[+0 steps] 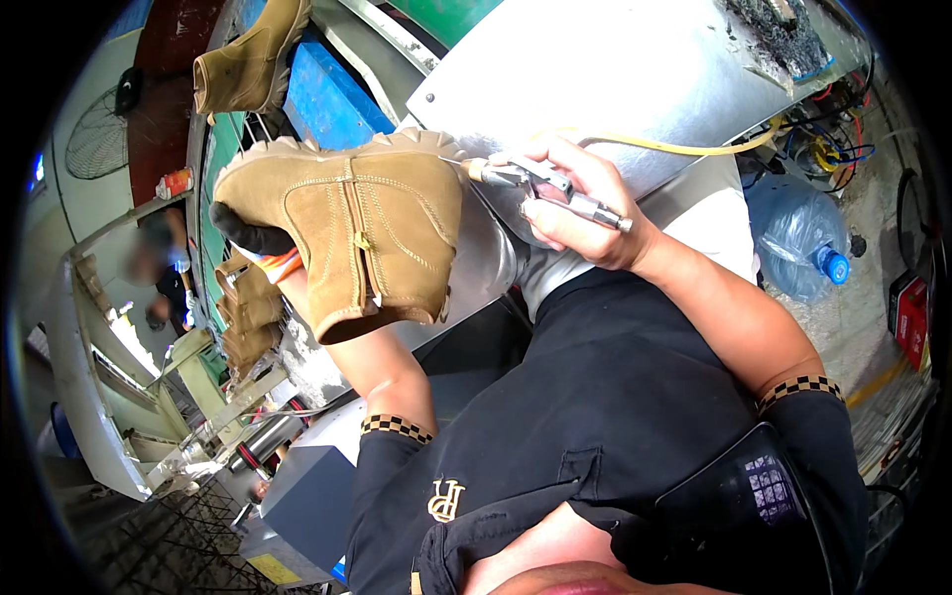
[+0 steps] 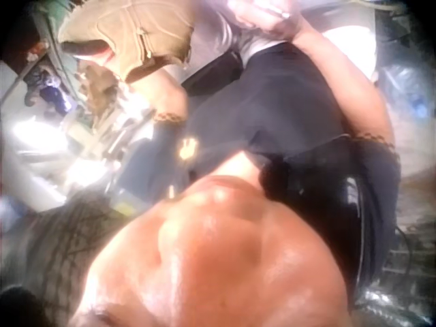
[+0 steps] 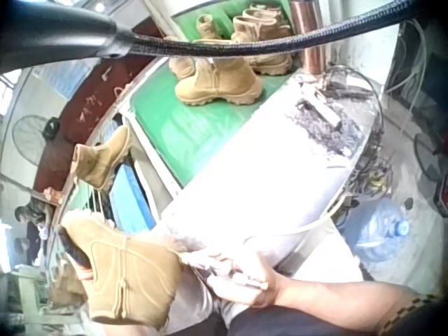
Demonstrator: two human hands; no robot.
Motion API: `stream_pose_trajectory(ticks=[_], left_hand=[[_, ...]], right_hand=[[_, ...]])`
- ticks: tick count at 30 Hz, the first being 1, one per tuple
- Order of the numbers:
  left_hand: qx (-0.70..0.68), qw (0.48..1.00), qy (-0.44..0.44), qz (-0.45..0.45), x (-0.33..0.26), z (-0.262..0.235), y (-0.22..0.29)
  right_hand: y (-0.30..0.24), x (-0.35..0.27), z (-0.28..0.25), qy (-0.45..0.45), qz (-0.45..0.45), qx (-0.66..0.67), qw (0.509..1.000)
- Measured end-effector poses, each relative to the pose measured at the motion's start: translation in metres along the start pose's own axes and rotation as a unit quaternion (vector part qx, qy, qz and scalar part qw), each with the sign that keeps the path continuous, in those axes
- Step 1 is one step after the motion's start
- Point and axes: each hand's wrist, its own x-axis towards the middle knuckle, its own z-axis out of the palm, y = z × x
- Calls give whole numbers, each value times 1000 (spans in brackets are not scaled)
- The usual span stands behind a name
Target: The person cleans boots by hand and with a pressurized air tool, turning them over to work on the sides, soles, and heels before placing them back on a conveyor.
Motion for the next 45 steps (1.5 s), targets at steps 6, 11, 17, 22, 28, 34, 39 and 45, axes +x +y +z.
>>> stream_pose_trajectory(ticks=[6,11,17,22,28,34,39,45], left_hand=[[1,980,176,-89,-23,17,3],[202,966,115,-109,-55,-12,11],[237,959,105,-111,-115,-79,5],[100,902,339,-248,-190,-47,9],[216,852,352,-323,-228,24,9],[166,852,307,-390,-239,61,-1],[56,886,252,-386,-230,103,-15],[-52,890,245,-380,-213,128,-30]], right_hand=[[-7,4,6,33,-12,-75,997],[-1,14,11,35,11,-59,998],[10,31,21,45,-34,-116,992],[6,34,21,15,18,-120,993],[12,23,23,26,0,-133,991],[8,16,22,10,8,-154,988],[6,5,21,5,13,-131,991],[-1,-3,12,7,18,-89,996]])
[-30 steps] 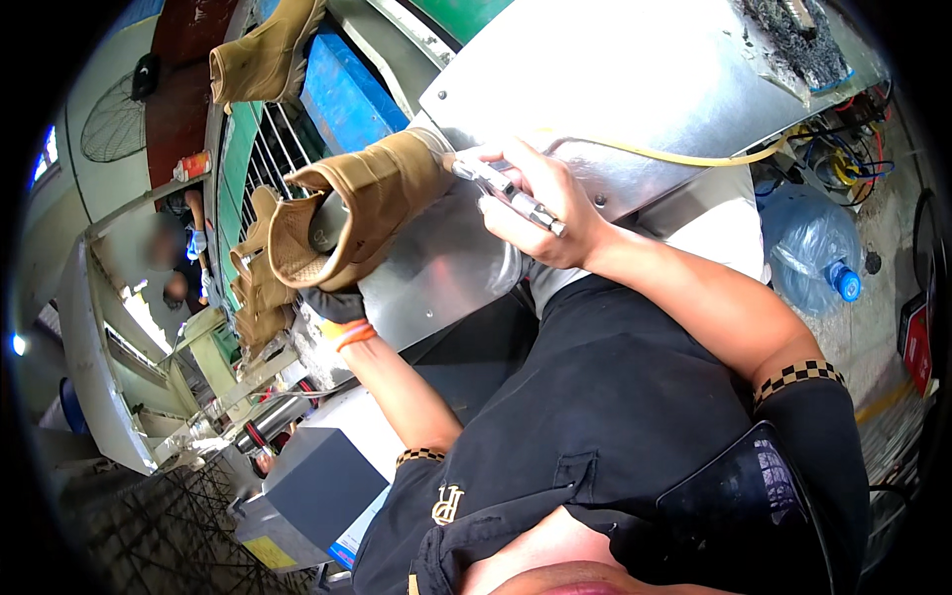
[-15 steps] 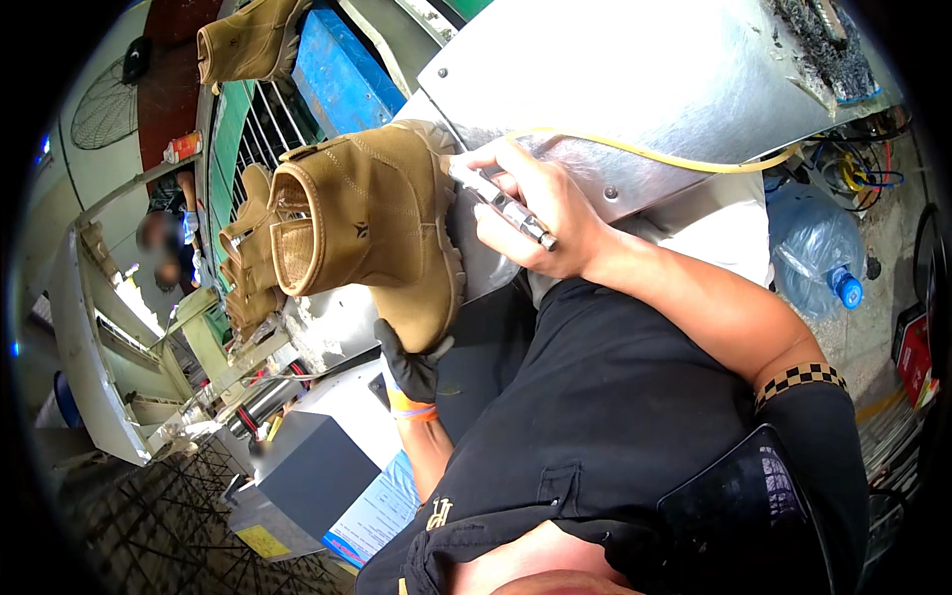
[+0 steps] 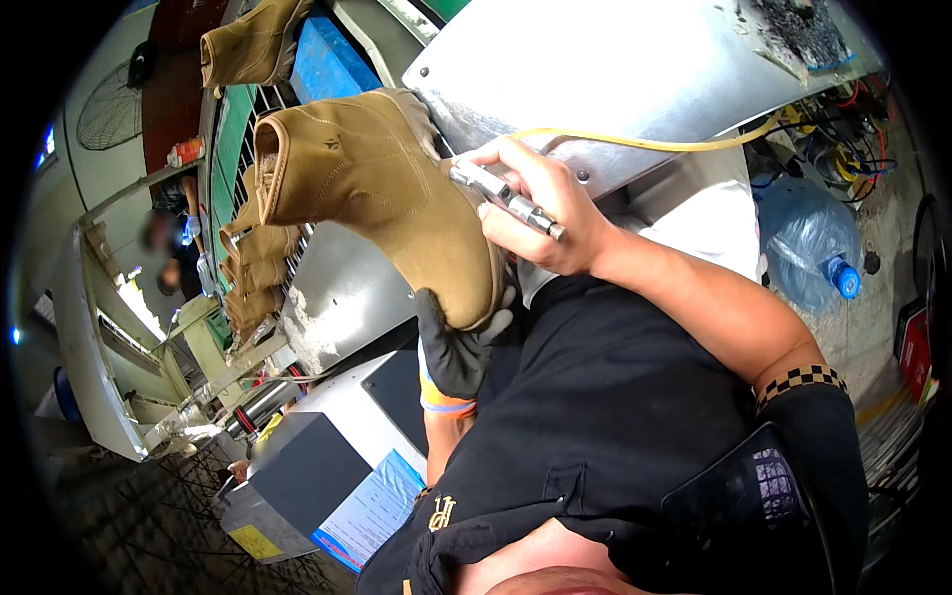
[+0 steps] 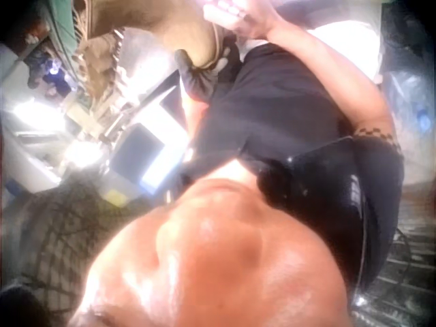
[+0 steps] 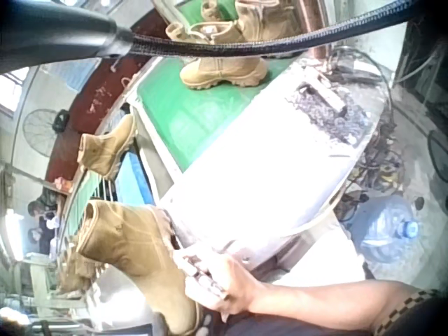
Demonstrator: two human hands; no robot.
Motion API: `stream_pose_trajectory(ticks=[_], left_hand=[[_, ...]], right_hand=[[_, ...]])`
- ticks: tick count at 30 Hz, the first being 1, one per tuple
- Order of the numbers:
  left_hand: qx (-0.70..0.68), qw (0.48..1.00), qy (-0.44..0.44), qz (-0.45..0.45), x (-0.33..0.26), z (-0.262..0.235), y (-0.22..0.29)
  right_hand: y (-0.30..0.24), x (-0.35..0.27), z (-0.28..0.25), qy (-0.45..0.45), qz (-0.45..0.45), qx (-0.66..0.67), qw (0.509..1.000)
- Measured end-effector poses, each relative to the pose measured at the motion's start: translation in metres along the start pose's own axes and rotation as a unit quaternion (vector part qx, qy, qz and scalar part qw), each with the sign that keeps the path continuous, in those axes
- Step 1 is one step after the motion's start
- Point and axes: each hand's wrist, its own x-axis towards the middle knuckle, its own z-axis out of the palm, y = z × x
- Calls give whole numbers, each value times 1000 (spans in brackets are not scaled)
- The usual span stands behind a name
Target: The person cleans boots by hand and with a pressurized air tool, turning them over to work on the sides, soles, and heels before placing them back on a conveyor.
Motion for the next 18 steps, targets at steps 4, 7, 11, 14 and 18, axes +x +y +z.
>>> stream_pose_trajectory(ticks=[4,7,11,14,18], left_hand=[[-6,1000,-2,-20,12,20,-3],[-48,998,-42,-8,18,38,-4],[-101,989,-97,-37,27,61,-2],[-127,979,-141,-73,40,70,-1],[-187,957,-192,-109,50,100,1]], right_hand=[[-3,-8,-11,8,-1,-3,1000],[-7,-11,-22,24,-23,-27,999],[-37,-20,-44,-15,65,35,997],[-53,-27,-62,-21,63,8,998],[-80,-33,-78,-22,53,-74,996]])
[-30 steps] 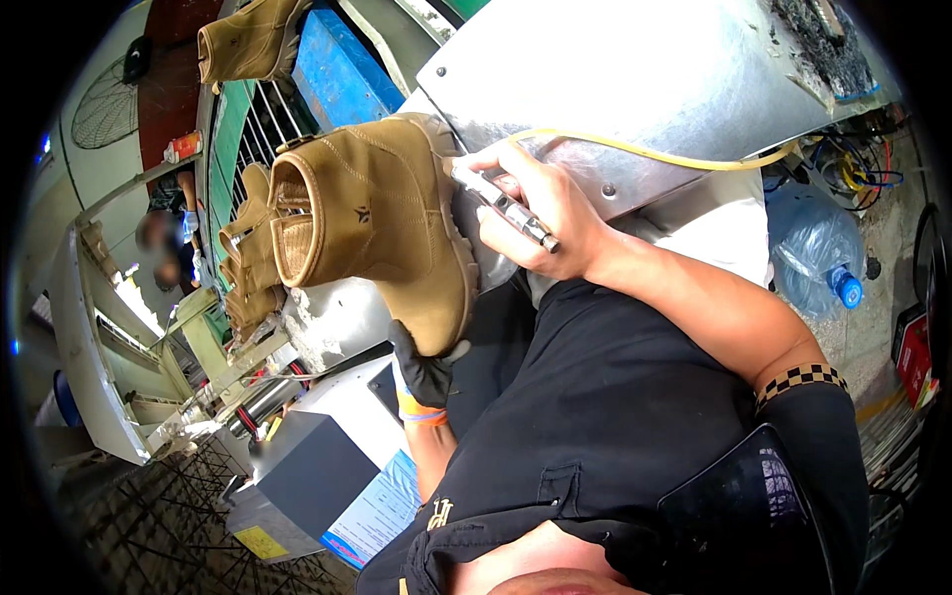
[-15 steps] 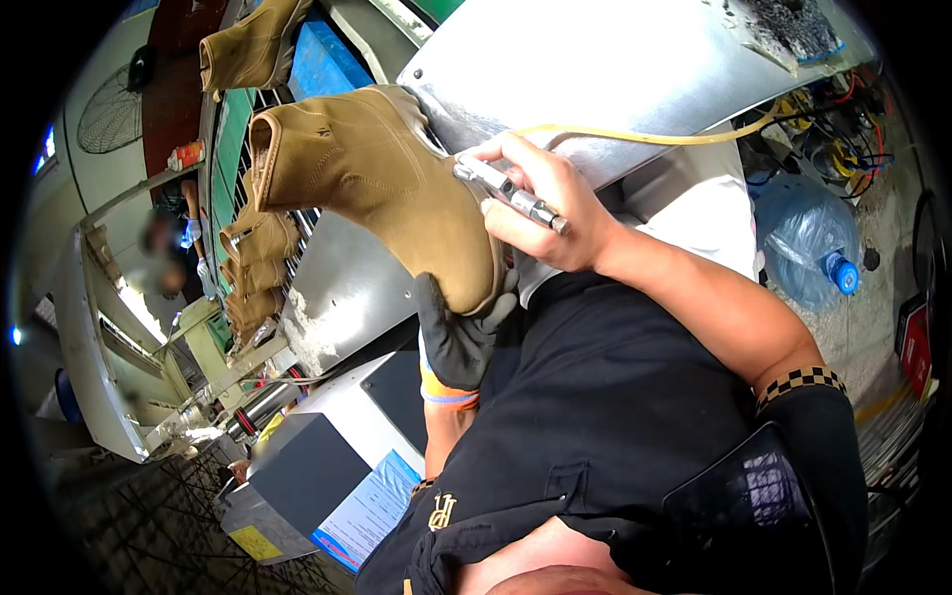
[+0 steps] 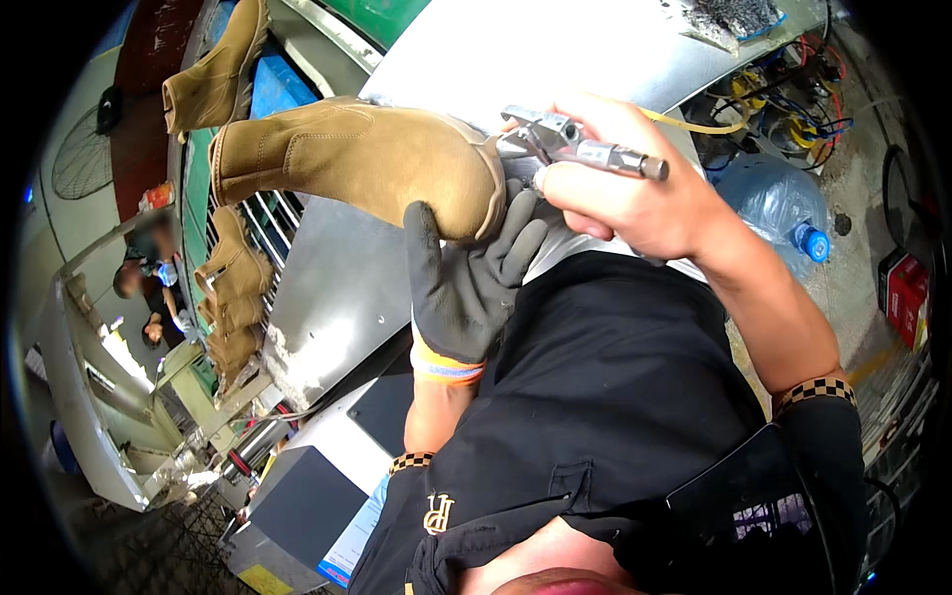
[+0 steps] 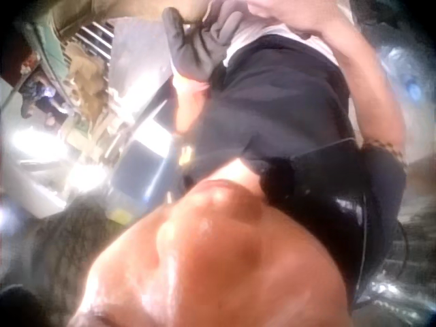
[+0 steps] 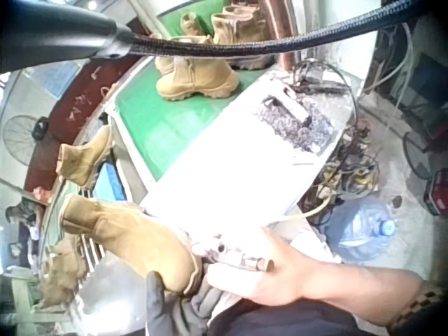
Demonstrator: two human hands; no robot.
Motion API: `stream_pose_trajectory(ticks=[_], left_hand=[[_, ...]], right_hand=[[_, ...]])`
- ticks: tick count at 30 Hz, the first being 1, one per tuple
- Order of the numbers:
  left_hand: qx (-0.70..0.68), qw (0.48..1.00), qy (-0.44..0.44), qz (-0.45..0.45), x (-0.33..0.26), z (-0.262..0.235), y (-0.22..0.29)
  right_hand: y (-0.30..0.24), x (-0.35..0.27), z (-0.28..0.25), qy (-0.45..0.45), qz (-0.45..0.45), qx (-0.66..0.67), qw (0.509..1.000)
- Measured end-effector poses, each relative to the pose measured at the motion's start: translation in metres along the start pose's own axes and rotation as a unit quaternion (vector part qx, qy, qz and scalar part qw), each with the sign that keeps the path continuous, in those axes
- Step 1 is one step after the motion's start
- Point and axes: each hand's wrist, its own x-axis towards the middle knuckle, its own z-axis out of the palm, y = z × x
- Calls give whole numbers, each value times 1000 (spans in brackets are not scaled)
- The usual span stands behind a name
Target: The person cleans boots by hand and with a pressurized air tool, turning them over to work on the sides, soles, and heels before placing them back on a conveyor.
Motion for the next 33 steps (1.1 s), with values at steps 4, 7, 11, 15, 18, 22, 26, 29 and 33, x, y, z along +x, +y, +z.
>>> stream_pose_trajectory(ticks=[4,7,11,15,18,22,26,29,33], left_hand=[[-57,996,-48,-44,21,6,-1],[-62,993,-83,-63,36,4,-2],[-79,989,-83,-93,52,14,0],[-105,980,-114,-126,67,15,6],[-144,969,-133,-149,81,16,8],[-68,964,-234,-106,89,16,7],[125,977,-170,-42,93,16,10],[34,988,-116,-96,94,24,7],[393,874,-273,84,88,7,24]], right_hand=[[-17,2,-12,8,-2,-86,996],[-30,9,-14,20,-3,-145,989],[-46,9,-12,60,37,-141,988],[-56,10,5,162,104,-33,981],[-35,6,7,182,23,-89,979],[-6,-2,20,225,-58,-175,957],[16,-12,41,238,-76,-199,947],[40,-16,54,232,-127,-269,926],[40,-18,48,209,-84,-250,942]])
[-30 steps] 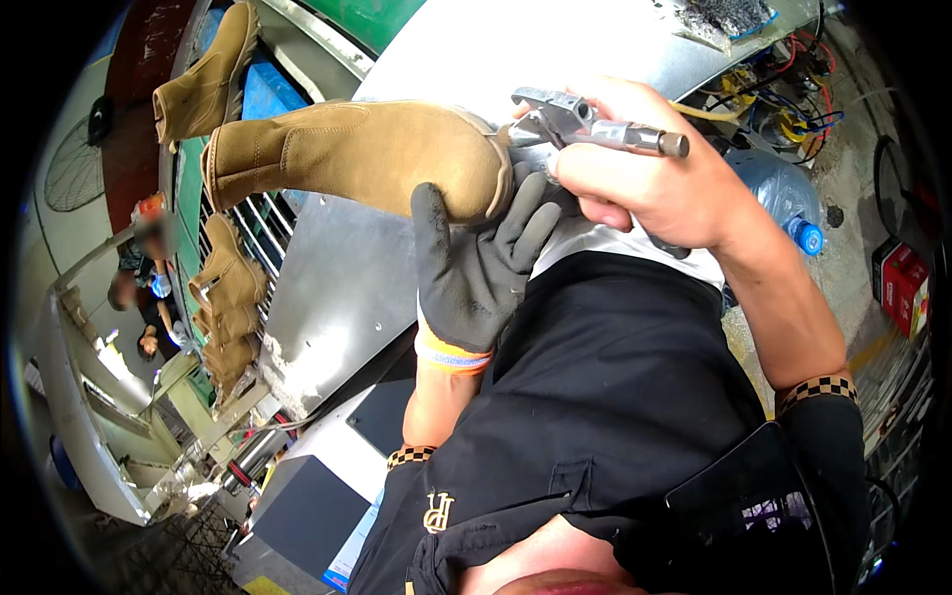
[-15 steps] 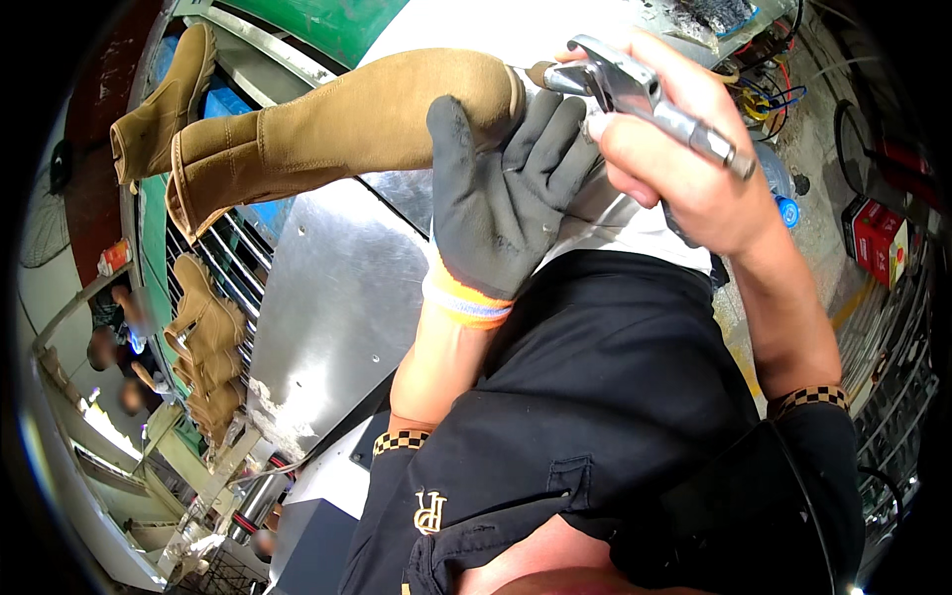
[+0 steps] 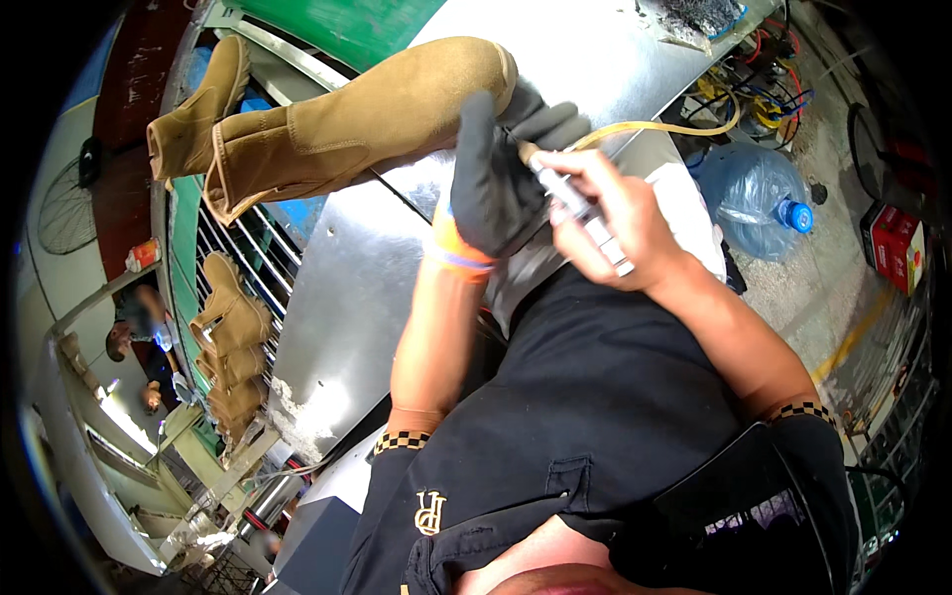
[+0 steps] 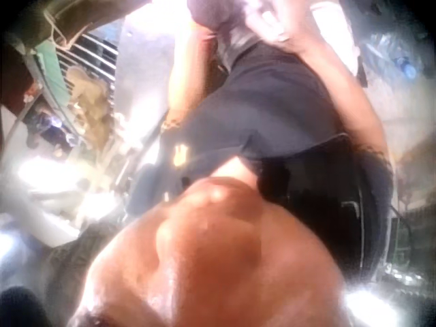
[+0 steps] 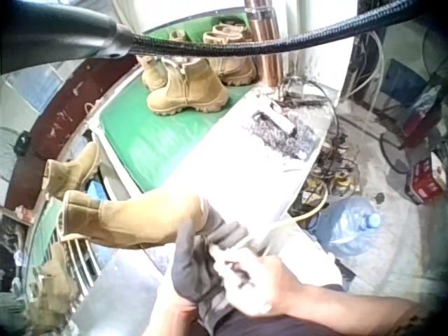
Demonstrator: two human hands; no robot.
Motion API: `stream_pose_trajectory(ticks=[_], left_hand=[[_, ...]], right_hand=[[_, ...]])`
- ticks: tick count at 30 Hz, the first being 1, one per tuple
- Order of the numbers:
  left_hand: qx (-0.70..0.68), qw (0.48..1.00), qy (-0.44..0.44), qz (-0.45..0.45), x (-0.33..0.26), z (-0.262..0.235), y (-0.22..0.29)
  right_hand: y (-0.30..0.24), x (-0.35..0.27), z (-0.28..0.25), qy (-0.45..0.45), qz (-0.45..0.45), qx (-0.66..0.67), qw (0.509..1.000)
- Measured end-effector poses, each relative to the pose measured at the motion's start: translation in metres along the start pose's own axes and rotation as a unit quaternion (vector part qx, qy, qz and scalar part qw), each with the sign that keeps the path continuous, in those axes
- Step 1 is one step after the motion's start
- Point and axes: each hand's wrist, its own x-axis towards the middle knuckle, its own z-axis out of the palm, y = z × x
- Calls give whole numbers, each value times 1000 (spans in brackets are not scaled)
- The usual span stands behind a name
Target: The person cleans boots by hand and with a pressurized air tool, turning them over to work on the sides, soles, and heels before placing them back on a conveyor.
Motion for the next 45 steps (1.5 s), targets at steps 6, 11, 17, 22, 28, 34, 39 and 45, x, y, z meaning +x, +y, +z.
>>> stream_pose_trajectory(ticks=[6,11,17,22,28,34,39,45], left_hand=[[350,907,95,214,-52,-94,123],[756,617,119,184,-34,-154,221],[630,766,38,123,-70,-113,170],[648,722,151,188,-104,-84,132],[683,685,188,172,-112,-75,127],[659,719,194,107,-107,-65,136],[588,782,204,39,-93,-41,158],[337,878,335,56,-70,-94,155]], right_hand=[[17,17,-64,-34,-11,45,998],[41,71,-46,91,-84,93,988],[49,110,-28,54,55,227,971],[31,100,-14,6,83,332,939],[35,92,-19,-4,90,342,935],[35,83,-40,0,49,261,964],[68,123,-47,99,-110,159,976],[76,154,-47,137,-65,106,983]])
